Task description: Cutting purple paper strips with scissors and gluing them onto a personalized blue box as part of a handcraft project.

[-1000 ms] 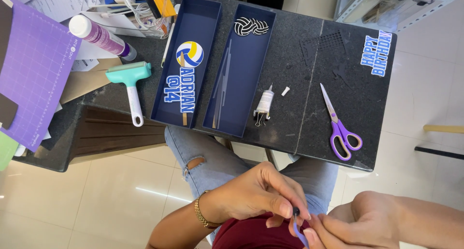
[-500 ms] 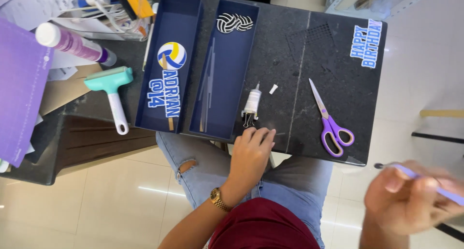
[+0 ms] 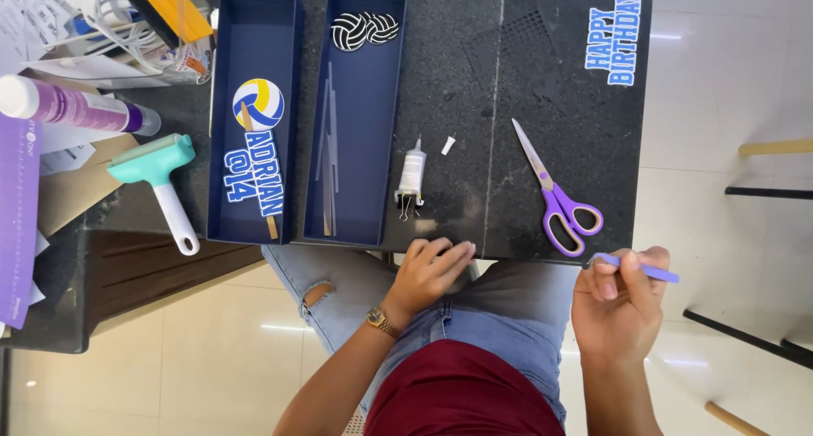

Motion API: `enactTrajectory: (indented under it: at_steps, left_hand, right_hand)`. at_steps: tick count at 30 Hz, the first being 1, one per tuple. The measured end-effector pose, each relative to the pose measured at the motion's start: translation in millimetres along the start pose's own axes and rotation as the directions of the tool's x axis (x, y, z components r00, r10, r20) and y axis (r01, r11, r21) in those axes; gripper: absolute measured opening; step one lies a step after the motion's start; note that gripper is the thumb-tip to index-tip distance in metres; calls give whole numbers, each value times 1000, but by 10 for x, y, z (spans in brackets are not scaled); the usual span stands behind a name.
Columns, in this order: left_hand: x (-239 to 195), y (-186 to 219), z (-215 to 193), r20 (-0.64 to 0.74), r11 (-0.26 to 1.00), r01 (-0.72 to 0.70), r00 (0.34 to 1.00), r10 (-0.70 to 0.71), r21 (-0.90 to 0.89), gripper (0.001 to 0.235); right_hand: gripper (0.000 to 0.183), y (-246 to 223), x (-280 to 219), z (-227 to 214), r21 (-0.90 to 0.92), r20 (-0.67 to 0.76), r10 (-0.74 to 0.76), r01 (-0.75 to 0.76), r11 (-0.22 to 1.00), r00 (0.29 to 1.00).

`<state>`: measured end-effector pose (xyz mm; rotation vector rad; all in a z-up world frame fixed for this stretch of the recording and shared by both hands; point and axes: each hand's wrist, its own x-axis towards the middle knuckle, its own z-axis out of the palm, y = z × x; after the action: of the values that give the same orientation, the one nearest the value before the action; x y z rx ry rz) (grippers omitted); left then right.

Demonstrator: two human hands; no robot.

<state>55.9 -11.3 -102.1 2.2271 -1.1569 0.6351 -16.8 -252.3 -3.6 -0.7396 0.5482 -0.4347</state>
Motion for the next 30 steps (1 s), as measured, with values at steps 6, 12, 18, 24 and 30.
enactTrajectory:
  at_steps: [6, 12, 18, 24, 30]
  left_hand:
    - [-59, 2, 89, -74, 996, -33, 997, 27, -79, 11]
    - [-54, 6, 123, -107, 998, -24, 994, 17, -61, 10]
    - [0, 46, 126, -58, 994, 100, 993, -103, -48, 8]
    - [445, 434, -254, 243, 324, 626, 648, -722, -709, 8]
    - [1000, 878, -753, 720, -519, 508, 377, -583, -687, 18]
  right_hand:
    - [23, 31, -35, 41, 47, 19, 11, -12, 999, 1000]
    - [23, 30, -103, 81, 52, -4, 23, -23, 998, 1000]
    - [24, -2, -140, 71, 44, 19, 10, -10, 999, 1000]
    - [22, 38, -168, 55, 1, 59, -35, 35, 999, 998]
    - [14, -4, -342, 453, -114, 193, -275, 300, 947, 942]
